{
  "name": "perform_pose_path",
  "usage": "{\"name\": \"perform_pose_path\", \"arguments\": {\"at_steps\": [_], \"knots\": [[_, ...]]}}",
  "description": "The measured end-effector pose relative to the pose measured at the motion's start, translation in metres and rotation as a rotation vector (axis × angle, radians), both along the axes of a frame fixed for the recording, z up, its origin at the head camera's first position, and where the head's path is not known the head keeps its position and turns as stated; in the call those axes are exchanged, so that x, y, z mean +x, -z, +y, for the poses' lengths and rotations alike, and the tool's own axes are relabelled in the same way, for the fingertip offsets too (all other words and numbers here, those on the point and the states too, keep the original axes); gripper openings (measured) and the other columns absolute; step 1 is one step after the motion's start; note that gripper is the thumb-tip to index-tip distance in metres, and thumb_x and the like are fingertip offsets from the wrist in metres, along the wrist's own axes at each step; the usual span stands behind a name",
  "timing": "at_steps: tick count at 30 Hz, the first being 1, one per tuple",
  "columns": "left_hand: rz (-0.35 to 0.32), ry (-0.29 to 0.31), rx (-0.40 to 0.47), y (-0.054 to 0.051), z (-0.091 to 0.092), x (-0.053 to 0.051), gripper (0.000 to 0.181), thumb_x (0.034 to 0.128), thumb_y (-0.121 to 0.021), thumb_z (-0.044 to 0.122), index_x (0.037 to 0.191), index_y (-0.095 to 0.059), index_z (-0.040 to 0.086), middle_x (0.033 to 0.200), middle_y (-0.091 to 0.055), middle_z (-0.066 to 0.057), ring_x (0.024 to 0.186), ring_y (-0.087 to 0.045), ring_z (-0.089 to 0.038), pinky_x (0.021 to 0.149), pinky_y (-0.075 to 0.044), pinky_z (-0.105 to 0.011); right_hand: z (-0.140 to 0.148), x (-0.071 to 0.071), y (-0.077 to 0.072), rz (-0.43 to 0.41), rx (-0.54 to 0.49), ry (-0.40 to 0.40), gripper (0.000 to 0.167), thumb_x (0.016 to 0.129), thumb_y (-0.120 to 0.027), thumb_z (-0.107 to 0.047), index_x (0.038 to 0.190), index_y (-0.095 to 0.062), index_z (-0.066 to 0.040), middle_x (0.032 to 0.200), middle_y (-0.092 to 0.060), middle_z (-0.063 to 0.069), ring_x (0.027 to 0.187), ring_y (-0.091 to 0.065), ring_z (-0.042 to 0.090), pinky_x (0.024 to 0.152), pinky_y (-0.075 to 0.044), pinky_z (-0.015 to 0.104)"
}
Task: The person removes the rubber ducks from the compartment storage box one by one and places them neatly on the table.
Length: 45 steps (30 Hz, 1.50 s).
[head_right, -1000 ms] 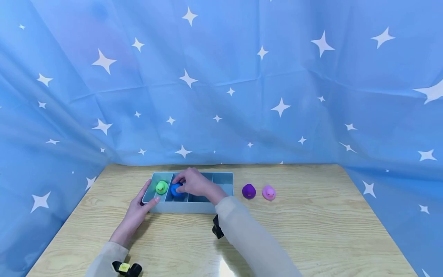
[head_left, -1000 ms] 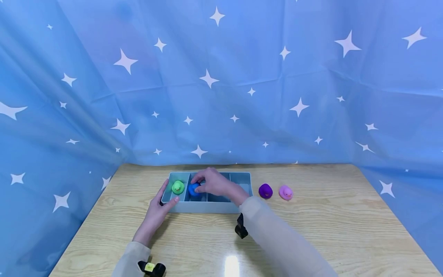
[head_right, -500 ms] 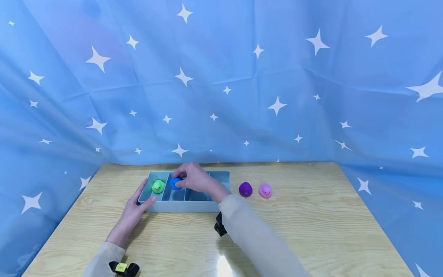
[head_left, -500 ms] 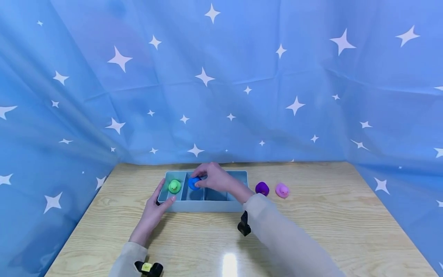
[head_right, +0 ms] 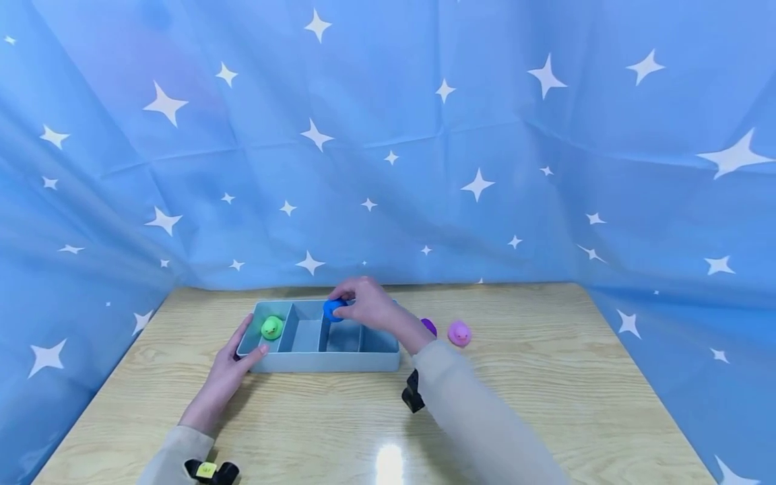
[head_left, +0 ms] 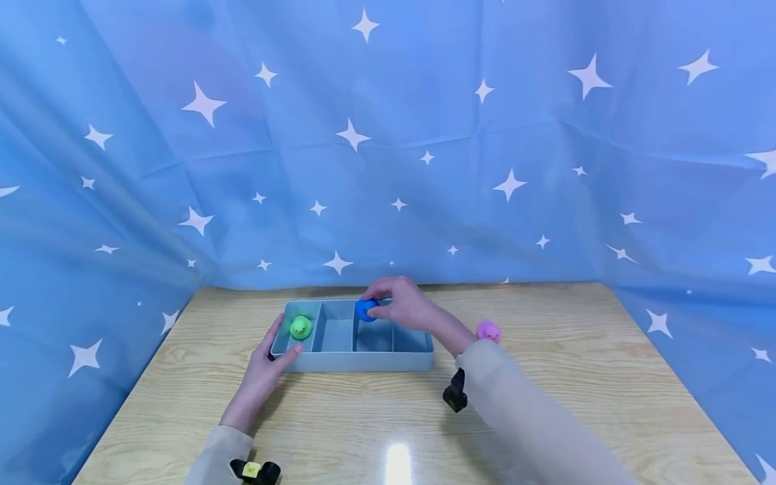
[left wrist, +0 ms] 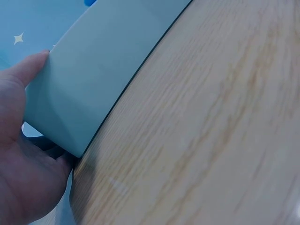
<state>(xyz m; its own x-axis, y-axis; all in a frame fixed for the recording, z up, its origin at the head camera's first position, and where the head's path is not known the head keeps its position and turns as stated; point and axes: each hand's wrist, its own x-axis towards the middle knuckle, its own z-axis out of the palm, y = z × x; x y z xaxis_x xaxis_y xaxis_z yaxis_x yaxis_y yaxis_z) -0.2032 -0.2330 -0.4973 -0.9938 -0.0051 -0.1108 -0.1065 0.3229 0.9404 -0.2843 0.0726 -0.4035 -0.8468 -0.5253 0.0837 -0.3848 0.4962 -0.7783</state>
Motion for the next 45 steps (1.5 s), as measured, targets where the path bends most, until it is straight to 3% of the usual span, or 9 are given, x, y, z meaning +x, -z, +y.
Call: {"name": "perform_pose_path", "arguments": {"at_steps": [8,12,17,21,31,45], "knots": [[0.000,-0.001,0.000,0.001,-0.003,0.000,0.083,0.1022,-0.064,0.038,0.166,-0.013,0.032,0.171,-0.007,-0.016,0.155,-0.003,-0.041,0.121,-0.011,-0.063,0.040,0.006,-0.001,0.062,-0.066,0.020,0.024,0.093,-0.076,-0.008,0.117,-0.075,-0.003,0.119,-0.069,0.010,0.114,-0.067,0.030,0.098,-0.054,0.046],[-0.006,0.003,-0.008,0.002,-0.004,0.000,0.083,0.1023,-0.064,0.038,0.166,-0.012,0.032,0.171,-0.007,-0.017,0.155,-0.003,-0.042,0.121,-0.011,-0.064,0.065,0.013,0.000,0.055,-0.078,0.077,0.026,0.093,-0.077,-0.008,0.118,-0.074,-0.002,0.124,-0.067,0.013,0.116,-0.066,0.032,0.101,-0.052,0.050],[-0.001,0.007,-0.014,0.002,-0.004,0.000,0.084,0.1020,-0.065,0.039,0.167,-0.011,0.031,0.171,-0.006,-0.017,0.155,-0.003,-0.041,0.121,-0.011,-0.062,0.095,0.020,-0.001,0.029,-0.072,0.160,0.026,0.092,-0.078,-0.009,0.117,-0.075,-0.005,0.124,-0.067,0.011,0.117,-0.066,0.033,0.098,-0.055,0.047],[-0.003,0.003,-0.018,0.001,-0.004,0.001,0.084,0.1024,-0.064,0.038,0.167,-0.011,0.031,0.171,-0.005,-0.016,0.155,-0.002,-0.040,0.122,-0.011,-0.061,0.118,0.022,0.000,0.057,-0.065,0.194,0.028,0.091,-0.078,-0.007,0.119,-0.074,-0.002,0.123,-0.068,0.014,0.116,-0.066,0.035,0.097,-0.055,0.047],[0.023,0.015,0.007,0.000,-0.002,0.000,0.081,0.1030,-0.064,0.034,0.167,-0.014,0.029,0.171,-0.006,-0.015,0.156,-0.001,-0.038,0.122,-0.009,-0.060,0.171,0.024,0.008,0.087,-0.057,0.267,0.028,0.093,-0.077,-0.008,0.119,-0.073,0.002,0.125,-0.066,0.019,0.112,-0.067,0.035,0.096,-0.056,0.040],[0.011,-0.003,-0.010,-0.001,0.000,0.000,0.081,0.1028,-0.064,0.035,0.166,-0.015,0.028,0.171,-0.008,-0.015,0.156,-0.002,-0.038,0.123,-0.009,-0.060,0.223,0.035,0.016,0.118,0.005,0.339,0.030,0.094,-0.074,-0.003,0.122,-0.070,0.006,0.128,-0.063,0.026,0.108,-0.067,0.041,0.085,-0.059,0.025]]}}
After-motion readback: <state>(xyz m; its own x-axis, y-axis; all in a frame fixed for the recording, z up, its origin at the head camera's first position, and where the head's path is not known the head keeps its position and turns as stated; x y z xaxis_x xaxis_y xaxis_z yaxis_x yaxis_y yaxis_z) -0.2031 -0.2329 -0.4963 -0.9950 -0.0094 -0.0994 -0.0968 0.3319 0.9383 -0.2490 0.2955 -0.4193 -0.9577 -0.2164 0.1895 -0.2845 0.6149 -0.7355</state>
